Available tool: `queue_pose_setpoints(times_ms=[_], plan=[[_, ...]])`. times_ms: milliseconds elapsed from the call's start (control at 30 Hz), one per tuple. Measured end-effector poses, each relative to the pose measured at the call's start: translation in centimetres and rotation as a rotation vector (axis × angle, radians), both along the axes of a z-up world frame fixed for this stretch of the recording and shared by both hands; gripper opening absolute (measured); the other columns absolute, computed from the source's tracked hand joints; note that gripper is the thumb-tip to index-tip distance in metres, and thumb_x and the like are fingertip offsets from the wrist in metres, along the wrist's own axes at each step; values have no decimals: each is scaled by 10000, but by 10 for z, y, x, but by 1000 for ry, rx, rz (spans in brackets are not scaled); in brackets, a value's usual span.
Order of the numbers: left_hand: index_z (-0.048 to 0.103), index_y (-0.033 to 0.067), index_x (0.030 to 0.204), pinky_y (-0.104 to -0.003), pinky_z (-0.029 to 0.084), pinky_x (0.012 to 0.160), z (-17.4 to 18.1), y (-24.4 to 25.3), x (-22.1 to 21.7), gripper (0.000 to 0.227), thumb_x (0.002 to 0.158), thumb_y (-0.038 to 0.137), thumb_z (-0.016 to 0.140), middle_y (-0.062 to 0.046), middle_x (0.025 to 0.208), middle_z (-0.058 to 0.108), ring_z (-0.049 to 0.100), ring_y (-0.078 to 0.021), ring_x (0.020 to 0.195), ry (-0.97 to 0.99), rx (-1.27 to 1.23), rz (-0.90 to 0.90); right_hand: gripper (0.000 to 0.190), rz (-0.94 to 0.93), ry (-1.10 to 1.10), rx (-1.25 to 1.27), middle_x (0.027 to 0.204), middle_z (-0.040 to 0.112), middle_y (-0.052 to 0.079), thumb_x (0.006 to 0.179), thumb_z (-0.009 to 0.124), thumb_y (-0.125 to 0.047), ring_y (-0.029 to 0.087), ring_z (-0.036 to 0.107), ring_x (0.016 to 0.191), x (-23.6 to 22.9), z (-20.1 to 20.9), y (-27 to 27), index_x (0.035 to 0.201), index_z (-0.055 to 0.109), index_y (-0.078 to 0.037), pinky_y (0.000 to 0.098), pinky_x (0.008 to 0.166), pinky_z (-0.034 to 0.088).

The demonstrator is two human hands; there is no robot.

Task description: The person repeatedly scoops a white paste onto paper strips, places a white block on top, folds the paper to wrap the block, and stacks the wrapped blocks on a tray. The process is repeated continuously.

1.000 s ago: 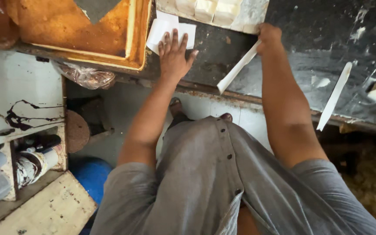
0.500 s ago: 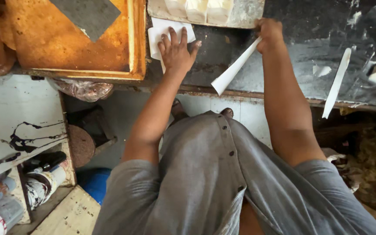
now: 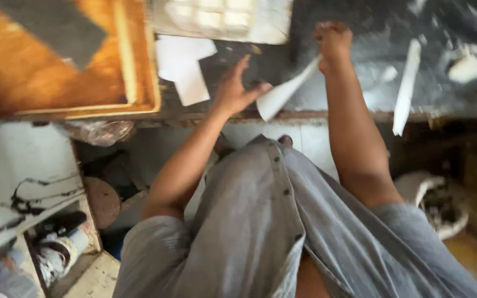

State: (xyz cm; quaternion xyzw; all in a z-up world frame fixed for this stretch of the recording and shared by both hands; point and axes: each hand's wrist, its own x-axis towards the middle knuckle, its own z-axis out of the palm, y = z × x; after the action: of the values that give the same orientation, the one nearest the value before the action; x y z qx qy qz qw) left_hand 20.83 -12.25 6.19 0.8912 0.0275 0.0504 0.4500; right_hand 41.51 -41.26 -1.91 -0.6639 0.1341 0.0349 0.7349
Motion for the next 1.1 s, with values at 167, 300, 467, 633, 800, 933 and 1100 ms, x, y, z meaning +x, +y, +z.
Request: queue_pose_setpoints(times_ms=[167,300,467,633,800,933,1100], plan=[[660,-3,1198,-371,545,769,-29,-109,29,466,849,278,784,-141,1074,710,679,-260,939,318,-590,-143,90,-254,70,158,741,650,35,924,621,-83,134,580,647,-12,-1,-54,922,709,-69,297,548,417],[695,-26,1102,-272,548,549,-38,-117,44,311,837,123,762,-94,931,761,721,-165,715,610,-943,-220,179,-327,-67,-300,845,693,46,926,709,-194,157,645,735,-53,18,-133,1031,624,-78,318,573,518],[661,-27,1132,-288,542,472,-28,-114,51,349,817,114,721,-122,913,750,715,-184,639,677,-703,-82,651,98,42,-1522,1198,588,215,731,857,-253,473,583,1117,-130,60,-251,1271,535,-82,603,838,478],[645,-29,1114,-301,570,468,-17,-117,54,355,836,163,757,-152,879,732,710,-196,586,776,-678,-14,565,312,101,-1438,1285,538,309,816,640,37,520,572,1140,-159,41,-279,1350,456,14,532,902,516],[624,-41,1089,-314,562,495,-25,-111,55,347,865,161,798,-173,878,728,705,-209,604,672,-586,45,578,28,46,-997,1006,685,229,883,663,-7,357,665,769,-160,48,-306,1414,443,-58,471,630,533],[601,-57,1116,-339,570,514,-27,-100,58,333,858,58,776,-180,900,717,709,-232,629,530,-709,67,603,-104,58,-761,928,722,136,901,616,6,179,658,503,-165,32,-342,1481,475,-75,356,392,548],[478,1,1255,-349,582,517,-1,-85,65,477,853,-71,724,-173,995,696,715,-243,649,313,-806,156,244,236,-274,-1459,915,738,198,836,577,-91,376,714,781,-199,-78,-208,1012,746,-76,505,714,566]])
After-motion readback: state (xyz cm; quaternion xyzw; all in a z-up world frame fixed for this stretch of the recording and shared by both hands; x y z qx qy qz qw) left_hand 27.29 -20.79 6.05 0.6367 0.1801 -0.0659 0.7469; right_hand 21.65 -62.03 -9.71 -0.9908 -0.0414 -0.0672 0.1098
